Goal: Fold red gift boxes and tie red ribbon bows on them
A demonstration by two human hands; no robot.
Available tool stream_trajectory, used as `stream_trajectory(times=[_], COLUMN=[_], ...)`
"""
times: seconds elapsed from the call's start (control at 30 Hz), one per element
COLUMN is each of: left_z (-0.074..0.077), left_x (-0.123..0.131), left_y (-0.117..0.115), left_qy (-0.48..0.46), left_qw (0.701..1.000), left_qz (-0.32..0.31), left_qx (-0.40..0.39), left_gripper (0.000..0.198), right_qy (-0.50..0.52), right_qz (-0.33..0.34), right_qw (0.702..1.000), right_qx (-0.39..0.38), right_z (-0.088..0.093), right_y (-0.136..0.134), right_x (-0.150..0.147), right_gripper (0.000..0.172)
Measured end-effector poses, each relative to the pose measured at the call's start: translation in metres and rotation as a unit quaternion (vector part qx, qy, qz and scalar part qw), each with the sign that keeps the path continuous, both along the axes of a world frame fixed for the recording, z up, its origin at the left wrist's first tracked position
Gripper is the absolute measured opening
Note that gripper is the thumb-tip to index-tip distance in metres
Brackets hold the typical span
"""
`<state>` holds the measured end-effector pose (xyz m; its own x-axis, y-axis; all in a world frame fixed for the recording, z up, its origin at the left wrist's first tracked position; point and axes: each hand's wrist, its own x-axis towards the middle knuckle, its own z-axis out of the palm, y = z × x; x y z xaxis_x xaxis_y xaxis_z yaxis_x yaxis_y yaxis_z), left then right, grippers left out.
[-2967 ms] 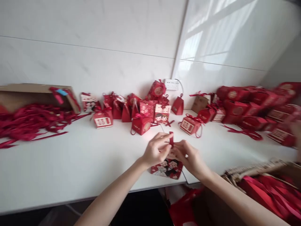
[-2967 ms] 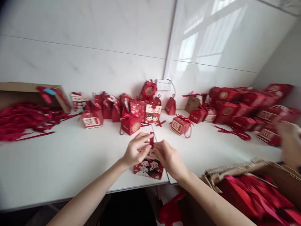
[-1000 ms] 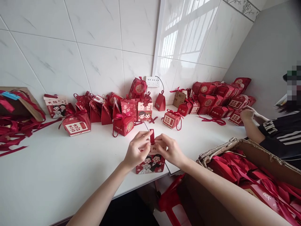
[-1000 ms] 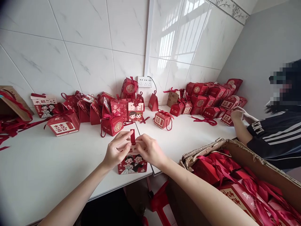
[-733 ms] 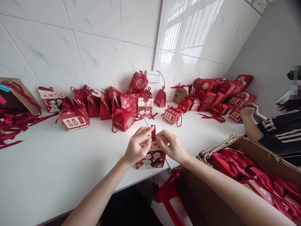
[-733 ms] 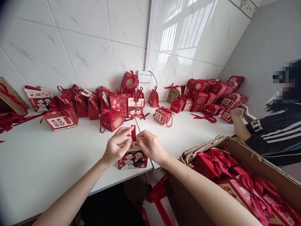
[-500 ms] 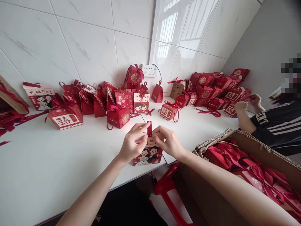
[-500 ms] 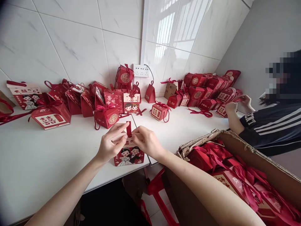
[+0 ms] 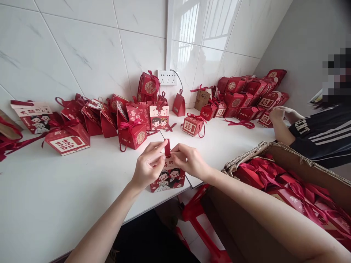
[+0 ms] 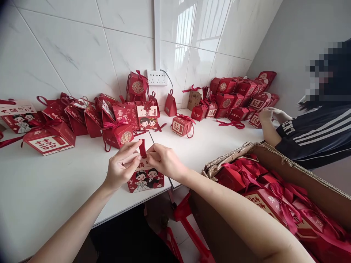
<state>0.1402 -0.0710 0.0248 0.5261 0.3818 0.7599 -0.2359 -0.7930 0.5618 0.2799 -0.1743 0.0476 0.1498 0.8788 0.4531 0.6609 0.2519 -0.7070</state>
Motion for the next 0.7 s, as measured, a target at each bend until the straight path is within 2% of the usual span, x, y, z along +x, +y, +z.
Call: stream_trajectory(times=[0.17, 0.33, 0.5, 0.7], left_z=[-0.0018, -0.0013, -0.0024, -0.0017], left_x=[0.0008, 0.0003, 0.0021, 0.0029], left_y=[0.0026, 0.004, 0.0033, 0.0022], left_qy=[-0.003, -0.007, -0.002, 0.003], left_qw=[1.0, 1.0, 1.0, 0.999], left_qz=[-0.002, -0.01, -0.004, -0.019], left_qx=[0.005, 0.018, -0.007, -0.047], left_gripper=[0.044, 0.046, 0.044, 0.041], right_qy=[-0.012, -0.018, 0.006, -0.018], right_qz=[0.009, 0.011, 0.009, 0.025], right_qw=[1.0, 1.0, 1.0, 0.999], right_qx=[-0.01, 0.004, -0.013, -0.013], right_z=[0.0006, -0.0006, 0.0017, 0.0016], right_y=[-0.002, -0.0014, 0.0001, 0.0007], right_x=[0.0045, 0.0039, 0.0028, 0.0063], right_gripper=[0.006, 0.014, 0.017, 0.016])
